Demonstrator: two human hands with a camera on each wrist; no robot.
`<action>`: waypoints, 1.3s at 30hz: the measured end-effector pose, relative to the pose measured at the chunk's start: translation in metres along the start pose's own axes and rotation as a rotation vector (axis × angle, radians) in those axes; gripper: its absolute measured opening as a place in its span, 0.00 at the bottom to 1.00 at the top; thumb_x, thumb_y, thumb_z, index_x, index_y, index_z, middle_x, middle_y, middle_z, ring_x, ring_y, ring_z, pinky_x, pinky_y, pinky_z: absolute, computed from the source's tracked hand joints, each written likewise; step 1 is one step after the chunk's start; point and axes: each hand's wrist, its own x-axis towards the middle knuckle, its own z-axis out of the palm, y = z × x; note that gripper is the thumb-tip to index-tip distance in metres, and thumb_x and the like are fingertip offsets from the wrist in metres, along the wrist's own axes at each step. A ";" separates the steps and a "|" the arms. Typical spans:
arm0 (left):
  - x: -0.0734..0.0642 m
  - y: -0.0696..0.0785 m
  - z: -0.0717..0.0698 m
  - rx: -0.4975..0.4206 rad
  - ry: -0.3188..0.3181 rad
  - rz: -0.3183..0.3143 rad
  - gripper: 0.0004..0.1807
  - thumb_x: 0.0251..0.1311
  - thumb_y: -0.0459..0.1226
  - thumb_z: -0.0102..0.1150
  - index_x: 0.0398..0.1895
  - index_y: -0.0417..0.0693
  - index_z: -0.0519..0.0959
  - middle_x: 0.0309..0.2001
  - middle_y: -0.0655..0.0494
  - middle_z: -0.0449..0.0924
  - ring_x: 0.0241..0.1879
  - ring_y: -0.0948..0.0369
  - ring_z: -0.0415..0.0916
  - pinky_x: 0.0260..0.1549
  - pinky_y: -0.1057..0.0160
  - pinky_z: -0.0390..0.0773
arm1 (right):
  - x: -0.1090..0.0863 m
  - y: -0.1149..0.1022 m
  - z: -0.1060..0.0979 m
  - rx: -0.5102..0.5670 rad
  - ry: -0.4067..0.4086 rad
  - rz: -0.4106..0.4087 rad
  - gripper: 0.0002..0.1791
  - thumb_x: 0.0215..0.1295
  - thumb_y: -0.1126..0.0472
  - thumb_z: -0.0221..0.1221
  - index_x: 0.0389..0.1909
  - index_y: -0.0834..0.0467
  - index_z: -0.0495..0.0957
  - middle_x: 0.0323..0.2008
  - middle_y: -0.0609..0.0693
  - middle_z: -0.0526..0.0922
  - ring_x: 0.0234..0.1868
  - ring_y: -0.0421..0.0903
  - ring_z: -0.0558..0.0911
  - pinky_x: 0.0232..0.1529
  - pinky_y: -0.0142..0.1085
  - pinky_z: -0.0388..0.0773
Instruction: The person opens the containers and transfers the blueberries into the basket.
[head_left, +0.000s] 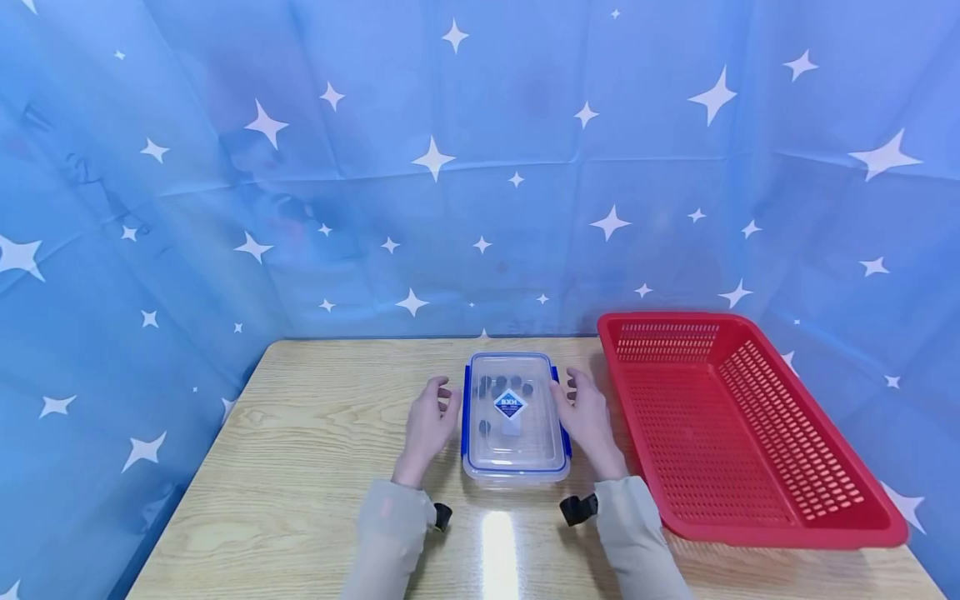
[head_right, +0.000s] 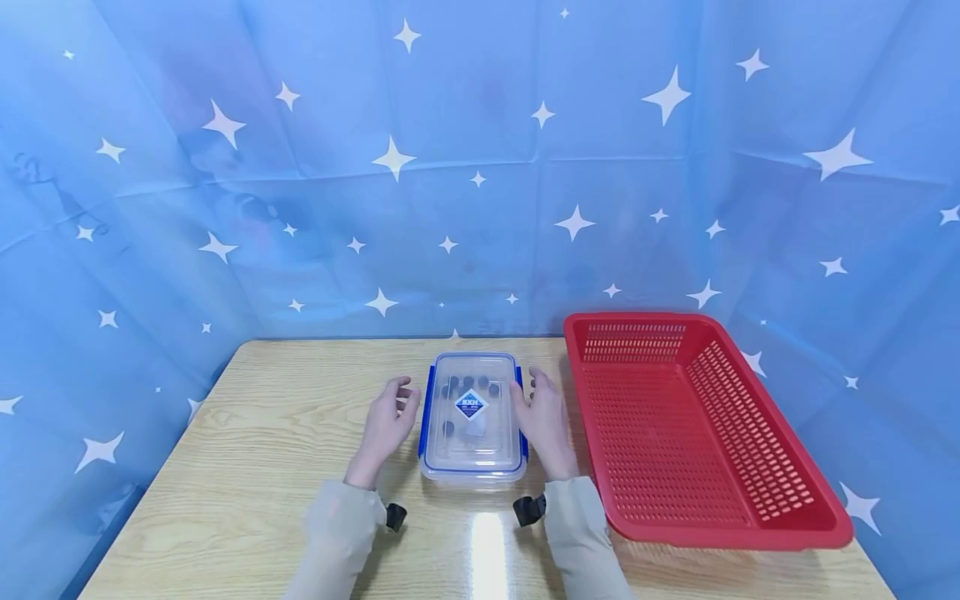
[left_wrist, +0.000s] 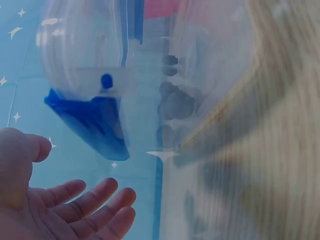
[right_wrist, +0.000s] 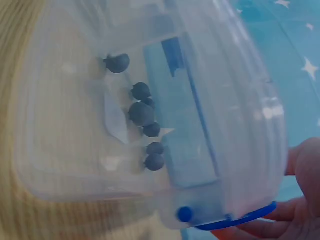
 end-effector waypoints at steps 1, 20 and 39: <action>-0.001 0.000 0.001 -0.027 -0.005 -0.005 0.19 0.65 0.39 0.52 0.53 0.34 0.72 0.39 0.44 0.81 0.33 0.53 0.78 0.31 0.58 0.79 | 0.000 0.001 0.001 0.002 0.001 0.006 0.28 0.68 0.55 0.52 0.61 0.70 0.64 0.51 0.69 0.74 0.48 0.62 0.78 0.46 0.51 0.77; -0.010 0.006 0.022 -0.189 -0.197 -0.293 0.21 0.67 0.44 0.47 0.46 0.31 0.71 0.25 0.49 0.72 0.20 0.60 0.70 0.16 0.65 0.74 | -0.001 0.020 0.016 0.083 -0.101 0.238 0.24 0.73 0.51 0.43 0.48 0.70 0.72 0.37 0.63 0.77 0.36 0.54 0.75 0.36 0.42 0.72; -0.007 0.000 0.031 -0.131 -0.172 -0.222 0.27 0.72 0.50 0.29 0.37 0.33 0.69 0.25 0.44 0.71 0.27 0.51 0.72 0.26 0.54 0.76 | 0.001 0.024 0.024 0.252 -0.212 0.365 0.33 0.74 0.45 0.32 0.62 0.71 0.61 0.58 0.71 0.67 0.58 0.64 0.68 0.60 0.54 0.64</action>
